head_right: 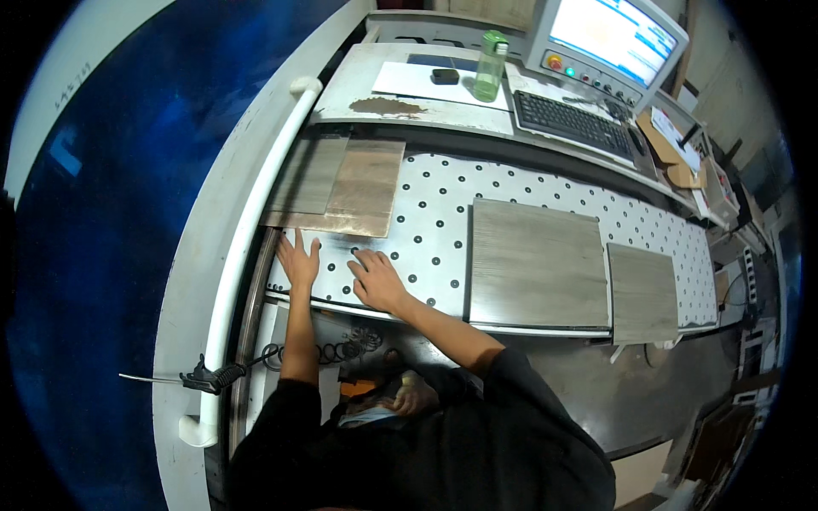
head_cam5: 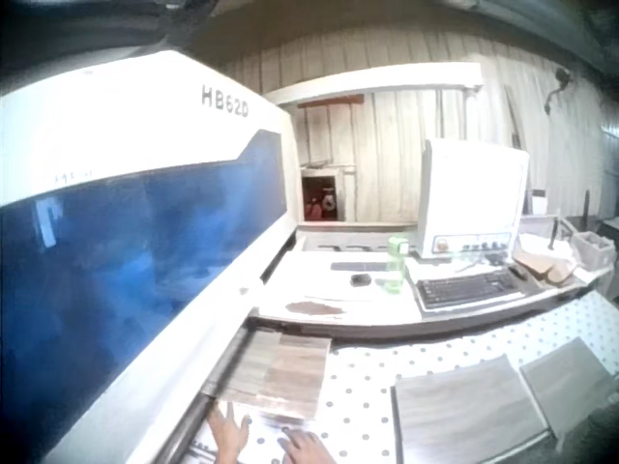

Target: The person repeatedly picks up rectangular wood-look panels from a stack and places them onto a perforated metal worktable. They use a handheld air gun to blow dust off the panels and the table surface before arranging the panels in a row. The person continues this cycle of picking, blowing, and placing panels throughout the clip.

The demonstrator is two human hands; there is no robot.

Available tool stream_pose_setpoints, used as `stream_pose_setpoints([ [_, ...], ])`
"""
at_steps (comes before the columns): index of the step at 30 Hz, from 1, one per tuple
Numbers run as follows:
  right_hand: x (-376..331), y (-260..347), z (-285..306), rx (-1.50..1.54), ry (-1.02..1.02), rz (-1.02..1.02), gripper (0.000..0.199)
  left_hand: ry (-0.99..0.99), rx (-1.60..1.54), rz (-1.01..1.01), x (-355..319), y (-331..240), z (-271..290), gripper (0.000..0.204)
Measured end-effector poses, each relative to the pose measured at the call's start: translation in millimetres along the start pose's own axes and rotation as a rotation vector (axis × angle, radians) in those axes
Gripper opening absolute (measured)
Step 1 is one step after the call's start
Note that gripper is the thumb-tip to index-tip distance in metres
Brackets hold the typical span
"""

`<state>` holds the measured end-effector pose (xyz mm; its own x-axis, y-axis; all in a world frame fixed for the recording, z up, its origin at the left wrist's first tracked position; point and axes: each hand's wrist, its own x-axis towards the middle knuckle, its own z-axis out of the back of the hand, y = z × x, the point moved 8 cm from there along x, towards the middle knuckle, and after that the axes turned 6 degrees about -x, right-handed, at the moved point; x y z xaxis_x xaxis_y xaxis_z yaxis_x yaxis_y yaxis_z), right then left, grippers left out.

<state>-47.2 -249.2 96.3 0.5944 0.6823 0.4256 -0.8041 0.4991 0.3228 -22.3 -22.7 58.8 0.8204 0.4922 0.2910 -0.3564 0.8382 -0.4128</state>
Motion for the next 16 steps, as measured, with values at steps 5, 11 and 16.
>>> stream_pose_setpoints([
  [5, -34.9, -9.8, -9.3, -0.073, 0.097, 0.017, 0.053, 0.034, -0.032, -0.046, -55.6, -18.9, 8.0, 0.062],
  [11, -87.0, -12.0, 66.7, 0.374, 0.635, -0.102, 0.040, 0.012, -0.004, 0.086, -96.7, -27.1, 6.1, 0.060],
  [16, -75.7, -83.8, 244.9, 0.769, -0.066, -0.321, 0.040, 0.129, -0.058, 0.099, -105.4, -47.5, 3.5, 0.065],
])
